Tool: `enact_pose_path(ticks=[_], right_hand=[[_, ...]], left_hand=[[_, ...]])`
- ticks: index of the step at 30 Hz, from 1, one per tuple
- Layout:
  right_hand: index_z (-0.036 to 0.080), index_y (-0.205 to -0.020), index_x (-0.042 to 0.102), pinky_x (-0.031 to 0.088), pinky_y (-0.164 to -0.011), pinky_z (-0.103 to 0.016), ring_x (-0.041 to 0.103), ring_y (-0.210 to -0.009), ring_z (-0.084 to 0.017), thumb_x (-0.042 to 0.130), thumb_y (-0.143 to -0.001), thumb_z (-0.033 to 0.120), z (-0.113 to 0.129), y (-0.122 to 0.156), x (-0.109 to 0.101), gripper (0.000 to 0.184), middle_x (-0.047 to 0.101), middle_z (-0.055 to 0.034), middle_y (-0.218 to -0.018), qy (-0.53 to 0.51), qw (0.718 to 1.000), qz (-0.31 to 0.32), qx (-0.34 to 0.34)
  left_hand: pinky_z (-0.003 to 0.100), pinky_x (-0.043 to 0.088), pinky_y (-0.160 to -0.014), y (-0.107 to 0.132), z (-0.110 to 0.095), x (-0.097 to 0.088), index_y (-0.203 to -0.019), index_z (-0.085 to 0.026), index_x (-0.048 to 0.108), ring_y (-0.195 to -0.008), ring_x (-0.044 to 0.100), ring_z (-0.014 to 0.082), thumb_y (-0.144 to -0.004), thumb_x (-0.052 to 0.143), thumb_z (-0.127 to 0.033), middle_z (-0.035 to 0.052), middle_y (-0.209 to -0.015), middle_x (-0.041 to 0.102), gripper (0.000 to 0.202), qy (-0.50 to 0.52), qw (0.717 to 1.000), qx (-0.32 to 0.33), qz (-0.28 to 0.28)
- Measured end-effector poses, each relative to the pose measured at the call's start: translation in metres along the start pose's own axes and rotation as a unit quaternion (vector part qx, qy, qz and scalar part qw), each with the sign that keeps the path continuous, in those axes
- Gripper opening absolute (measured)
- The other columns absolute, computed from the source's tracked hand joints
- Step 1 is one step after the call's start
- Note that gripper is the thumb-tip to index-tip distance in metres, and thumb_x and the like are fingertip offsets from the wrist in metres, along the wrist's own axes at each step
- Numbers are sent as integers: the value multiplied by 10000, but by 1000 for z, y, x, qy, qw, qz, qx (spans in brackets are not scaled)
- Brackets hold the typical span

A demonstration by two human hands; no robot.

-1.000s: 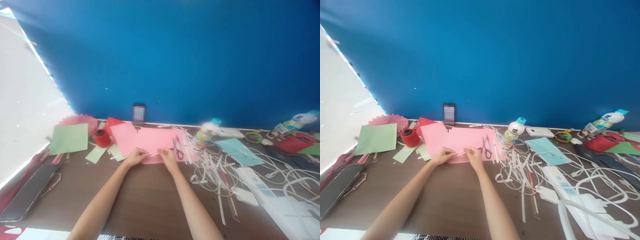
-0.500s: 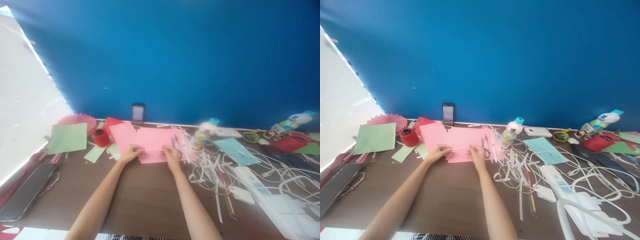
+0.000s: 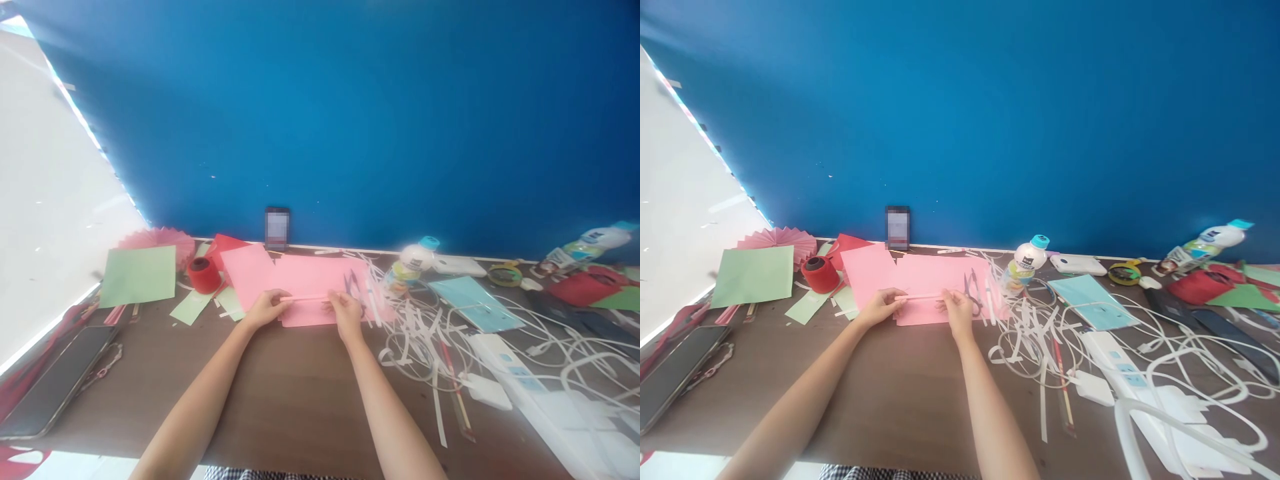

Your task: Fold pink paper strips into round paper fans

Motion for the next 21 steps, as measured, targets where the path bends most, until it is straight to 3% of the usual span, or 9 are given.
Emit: enact_pose_path(ticks=[7, 10, 13, 16, 21], right_hand=[[157, -574, 565, 476, -438, -246, 565, -422, -142, 609, -656, 471, 2, 1, 2, 327, 582, -13, -452, -7, 999, 33, 2], [159, -586, 574, 482, -449, -249, 571, -434, -142, 607, -660, 465, 3, 1, 2, 316, 601, -21, -479, -7, 998, 57, 2], [160, -593, 569, 474, -448, -239, 571, -445, -135, 614, -657, 449, 5, 2, 3, 299, 603, -16, -494, 3, 996, 86, -3], [157, -590, 564, 448, -417, -223, 539, -411, -113, 627, -644, 431, 5, 7, 6, 287, 594, -7, -492, 29, 987, 156, 0], [158, -528, 557, 395, -381, -208, 492, -373, -98, 597, -672, 402, 9, 19, 14, 287, 550, 13, -436, 96, 955, 280, 4]], left_hand=[[242, 469, -484, 1, -4, -1, -756, -110, 590, -473, 577, 130, -714, 546, -451, 38, -563, 619, 347, 50, 999, -17, 3], [253, 491, -534, -2, 0, 0, -795, -102, 588, -533, 602, 136, -690, 584, -435, 63, -630, 644, 349, 109, 993, -27, -46], [279, 508, -656, -5, 2, 0, -827, -109, 580, -650, 632, 151, -668, 615, -418, 74, -704, 661, 349, 187, 972, -41, -133], [303, 490, -767, -5, 2, 2, -853, -108, 586, -786, 631, 173, -677, 608, -418, 96, -816, 663, 358, 244, 951, -35, -184], [303, 481, -773, -3, 0, 10, -977, -100, 561, -900, 601, 202, -704, 587, -414, 144, -973, 633, 417, 273, 949, -33, -154]])
Point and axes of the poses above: each hand's wrist, its own y-axis away from the middle knuckle, its own x-axis out of the palm, z = x × y, the point moved 1 cm from there along -y, towards the middle knuckle
